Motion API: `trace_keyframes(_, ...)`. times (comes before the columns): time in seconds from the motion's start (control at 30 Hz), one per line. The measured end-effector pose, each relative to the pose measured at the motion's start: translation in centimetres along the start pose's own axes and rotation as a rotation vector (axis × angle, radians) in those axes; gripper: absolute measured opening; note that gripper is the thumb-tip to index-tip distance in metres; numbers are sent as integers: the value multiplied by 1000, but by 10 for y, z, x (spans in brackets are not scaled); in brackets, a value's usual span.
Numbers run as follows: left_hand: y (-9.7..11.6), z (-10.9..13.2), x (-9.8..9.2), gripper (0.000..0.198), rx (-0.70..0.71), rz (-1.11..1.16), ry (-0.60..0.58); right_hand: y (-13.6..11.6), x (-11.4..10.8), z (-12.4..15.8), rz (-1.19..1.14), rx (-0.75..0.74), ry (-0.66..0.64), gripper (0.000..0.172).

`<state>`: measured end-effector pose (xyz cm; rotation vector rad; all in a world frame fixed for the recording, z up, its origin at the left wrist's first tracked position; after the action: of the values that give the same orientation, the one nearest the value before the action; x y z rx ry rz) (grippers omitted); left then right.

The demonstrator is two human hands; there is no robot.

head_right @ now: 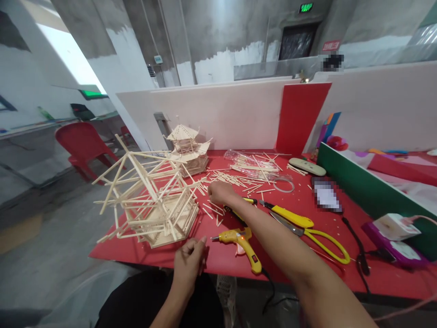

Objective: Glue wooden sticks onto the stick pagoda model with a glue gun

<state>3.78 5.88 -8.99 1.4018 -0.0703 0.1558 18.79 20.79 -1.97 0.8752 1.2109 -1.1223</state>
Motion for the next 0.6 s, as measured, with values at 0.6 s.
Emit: trace_keyframes(0.6,0,-5,2,42,-25,63,72,85,8,-56,15,131,104,32)
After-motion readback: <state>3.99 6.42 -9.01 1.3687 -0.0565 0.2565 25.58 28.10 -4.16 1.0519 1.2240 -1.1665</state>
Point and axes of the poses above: each hand's wrist, its own z-axis away from the middle knuckle, its own x-axis out of the palm, y = z × x, the point moved 3 cm from there along -z, towards the middle knuckle, and after that the axes turned 10 degrees about z, right-handed, at the moved point
